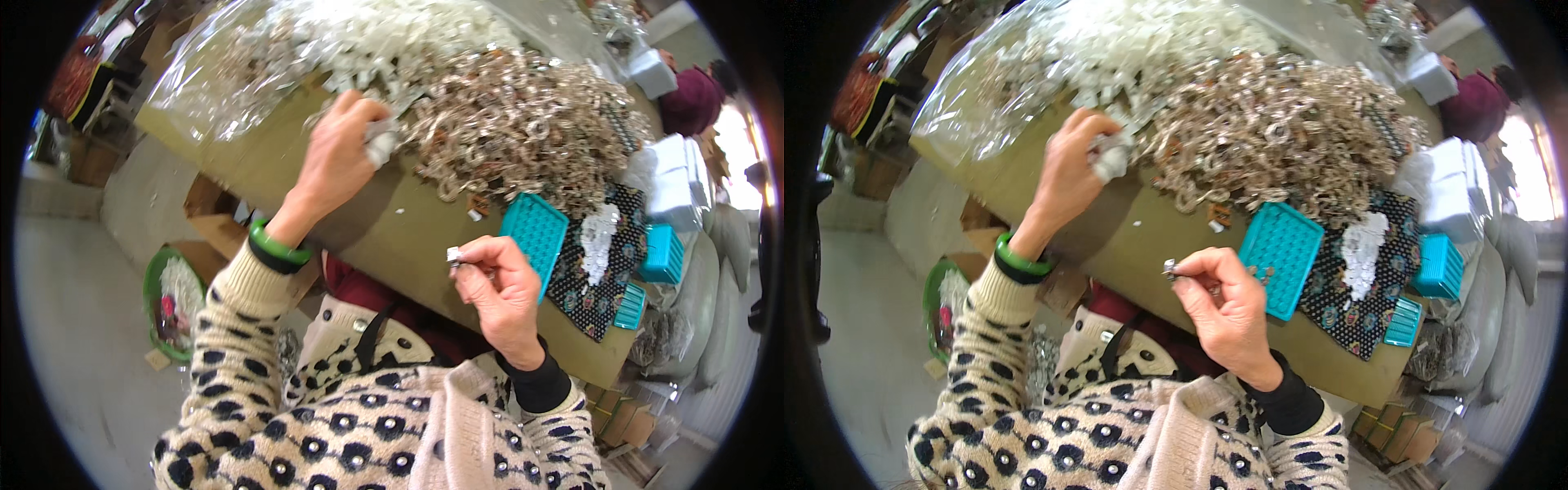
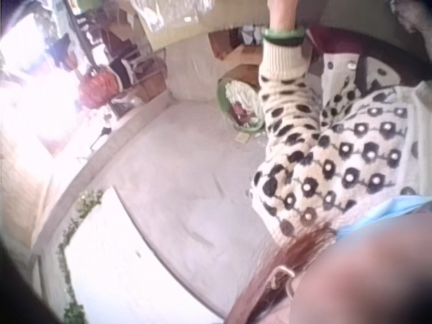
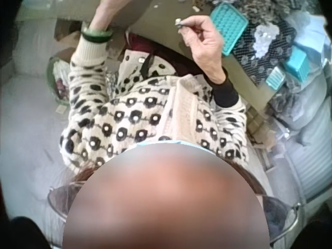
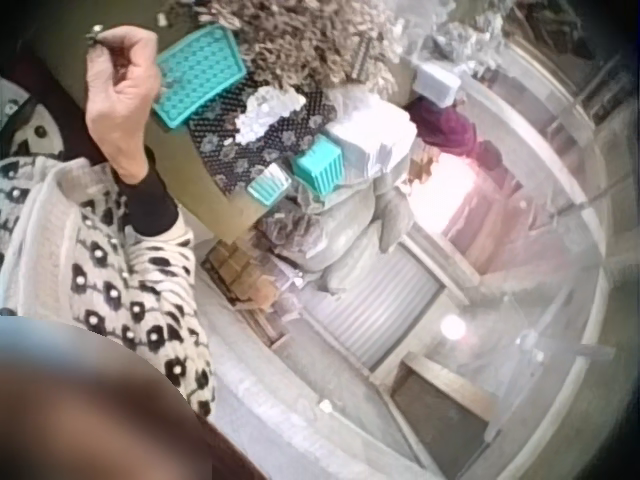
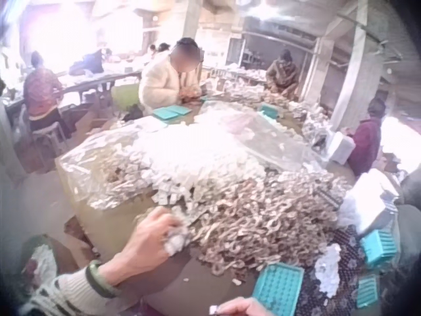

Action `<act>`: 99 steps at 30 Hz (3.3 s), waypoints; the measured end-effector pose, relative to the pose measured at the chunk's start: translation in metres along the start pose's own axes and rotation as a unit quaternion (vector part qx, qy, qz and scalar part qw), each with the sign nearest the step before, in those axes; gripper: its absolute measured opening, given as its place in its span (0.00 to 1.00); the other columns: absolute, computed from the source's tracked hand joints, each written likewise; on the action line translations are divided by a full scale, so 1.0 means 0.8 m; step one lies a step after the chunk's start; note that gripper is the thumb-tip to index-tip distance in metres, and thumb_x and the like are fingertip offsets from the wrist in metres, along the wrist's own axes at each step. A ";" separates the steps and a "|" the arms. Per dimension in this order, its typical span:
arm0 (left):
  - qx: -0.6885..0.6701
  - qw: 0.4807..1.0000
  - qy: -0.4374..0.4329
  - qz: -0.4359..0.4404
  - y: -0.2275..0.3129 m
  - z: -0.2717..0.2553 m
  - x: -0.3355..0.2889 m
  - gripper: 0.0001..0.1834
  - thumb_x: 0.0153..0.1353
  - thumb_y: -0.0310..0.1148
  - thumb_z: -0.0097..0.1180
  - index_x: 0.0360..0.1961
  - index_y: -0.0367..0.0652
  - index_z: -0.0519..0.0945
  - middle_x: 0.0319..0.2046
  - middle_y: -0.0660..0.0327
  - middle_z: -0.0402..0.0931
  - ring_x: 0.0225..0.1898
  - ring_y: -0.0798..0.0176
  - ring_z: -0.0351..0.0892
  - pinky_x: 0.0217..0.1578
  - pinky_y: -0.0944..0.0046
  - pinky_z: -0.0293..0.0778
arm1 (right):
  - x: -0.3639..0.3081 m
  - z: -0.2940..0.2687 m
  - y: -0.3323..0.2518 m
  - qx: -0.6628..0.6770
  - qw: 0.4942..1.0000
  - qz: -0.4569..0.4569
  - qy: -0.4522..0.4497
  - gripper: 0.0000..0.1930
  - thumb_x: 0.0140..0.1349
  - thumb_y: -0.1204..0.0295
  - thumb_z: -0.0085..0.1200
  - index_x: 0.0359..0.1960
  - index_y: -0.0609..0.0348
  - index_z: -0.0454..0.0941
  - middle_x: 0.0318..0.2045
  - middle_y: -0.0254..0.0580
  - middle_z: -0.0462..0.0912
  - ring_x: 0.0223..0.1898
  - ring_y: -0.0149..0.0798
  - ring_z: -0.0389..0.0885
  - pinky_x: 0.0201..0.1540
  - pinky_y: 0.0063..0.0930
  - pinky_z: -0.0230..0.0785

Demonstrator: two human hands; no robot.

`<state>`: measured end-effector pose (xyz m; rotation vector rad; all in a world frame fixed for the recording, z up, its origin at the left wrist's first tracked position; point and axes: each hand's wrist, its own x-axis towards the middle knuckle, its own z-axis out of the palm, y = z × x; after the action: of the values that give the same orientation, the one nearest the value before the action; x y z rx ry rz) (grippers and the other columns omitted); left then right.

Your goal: The person repeatedly picks small metallic components from a teal tray and inserts them into white plastic housings. They handle each unit one at a time, aligning and seating the parts by hand, then placing the assembled units back on the table. The workspace contains piles of housings, wires, and component trays.

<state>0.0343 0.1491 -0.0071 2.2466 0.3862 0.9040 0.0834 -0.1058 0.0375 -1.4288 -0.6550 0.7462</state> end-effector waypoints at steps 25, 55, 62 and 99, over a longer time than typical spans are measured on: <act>-0.585 0.715 -0.204 -0.324 0.145 0.037 -0.117 0.10 0.63 0.26 0.58 0.43 0.32 0.78 0.36 0.50 0.82 0.35 0.55 0.86 0.27 0.64 0.83 | 0.004 -0.024 -0.002 0.084 0.990 -0.111 0.027 0.06 0.69 0.82 0.47 0.46 0.63 0.69 0.47 0.43 0.74 0.45 0.30 0.77 0.49 0.24 0.73; -0.710 0.637 -0.075 -0.291 0.116 0.060 -0.116 0.15 0.59 0.25 0.63 0.49 0.38 0.80 0.43 0.51 0.81 0.36 0.60 0.83 0.39 0.61 0.82 | -0.009 -0.028 -0.016 0.130 0.985 0.076 0.087 0.03 0.64 0.80 0.56 0.37 0.65 0.75 0.26 0.34 0.79 0.22 0.20 0.71 0.25 0.13 0.63; -0.663 0.720 -0.012 -0.206 0.117 0.067 -0.116 0.16 0.56 0.19 0.65 0.47 0.36 0.81 0.39 0.57 0.80 0.37 0.62 0.83 0.40 0.63 0.82 | -0.011 -0.014 -0.015 -0.086 0.992 -0.026 0.086 0.02 0.64 0.82 0.54 0.37 0.67 0.77 0.33 0.38 0.79 0.29 0.26 0.79 0.29 0.17 0.71; -0.707 0.621 -0.071 -0.330 0.135 0.039 -0.108 0.21 0.64 0.36 0.61 0.53 0.37 0.73 0.42 0.49 0.81 0.33 0.61 0.84 0.39 0.64 0.83 | -0.014 -0.010 0.009 0.251 0.957 0.125 0.068 0.08 0.65 0.80 0.51 0.46 0.62 0.72 0.37 0.37 0.78 0.36 0.32 0.82 0.29 0.23 0.69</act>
<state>-0.0035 0.0134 0.0075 0.5552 0.2181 0.3012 0.0822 -0.1192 0.0305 -1.0859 -0.1539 0.9249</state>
